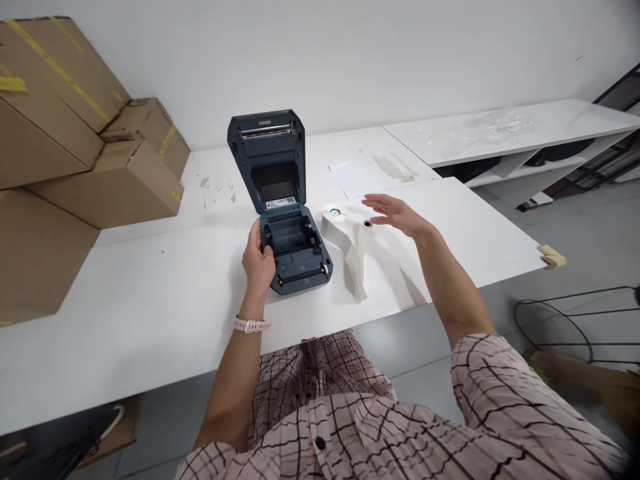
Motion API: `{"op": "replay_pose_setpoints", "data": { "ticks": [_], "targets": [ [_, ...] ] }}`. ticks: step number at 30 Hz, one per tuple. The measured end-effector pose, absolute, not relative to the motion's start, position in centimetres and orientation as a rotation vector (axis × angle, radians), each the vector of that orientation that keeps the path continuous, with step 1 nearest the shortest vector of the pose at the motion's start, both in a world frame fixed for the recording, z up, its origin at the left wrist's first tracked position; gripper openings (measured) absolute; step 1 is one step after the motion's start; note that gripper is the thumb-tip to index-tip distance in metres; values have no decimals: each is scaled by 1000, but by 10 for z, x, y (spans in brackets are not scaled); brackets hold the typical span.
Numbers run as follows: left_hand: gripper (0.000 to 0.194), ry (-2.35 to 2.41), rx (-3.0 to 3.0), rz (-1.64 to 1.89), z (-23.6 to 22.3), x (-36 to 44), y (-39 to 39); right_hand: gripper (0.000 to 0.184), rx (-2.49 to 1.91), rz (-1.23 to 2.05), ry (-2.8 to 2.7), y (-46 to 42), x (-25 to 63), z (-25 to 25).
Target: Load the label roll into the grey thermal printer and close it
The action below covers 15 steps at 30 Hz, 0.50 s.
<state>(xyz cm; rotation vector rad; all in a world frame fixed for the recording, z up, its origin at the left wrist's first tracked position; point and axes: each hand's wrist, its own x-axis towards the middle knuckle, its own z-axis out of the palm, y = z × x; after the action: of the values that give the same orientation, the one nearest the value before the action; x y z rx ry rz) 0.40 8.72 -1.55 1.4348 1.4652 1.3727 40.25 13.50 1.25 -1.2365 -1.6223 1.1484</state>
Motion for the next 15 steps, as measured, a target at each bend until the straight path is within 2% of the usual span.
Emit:
{"op": "replay_pose_setpoints", "data": {
  "ticks": [4,6,10,15],
  "targets": [
    [76,1480,1405,1374,-14,6,87,88,-1344,1239,-2000,176,361,36],
    [75,1474,1388,1389,-14,7,87,89,-1371,1256,-2153,191,339,39],
    [74,1490,1360,1387,-15,8,86,76,-1374,1180,-2184,199,312,31],
    [72,1491,1361,1378,-13,10,84,65,-1195,1238,-1824,185,309,32]
  ]
}}
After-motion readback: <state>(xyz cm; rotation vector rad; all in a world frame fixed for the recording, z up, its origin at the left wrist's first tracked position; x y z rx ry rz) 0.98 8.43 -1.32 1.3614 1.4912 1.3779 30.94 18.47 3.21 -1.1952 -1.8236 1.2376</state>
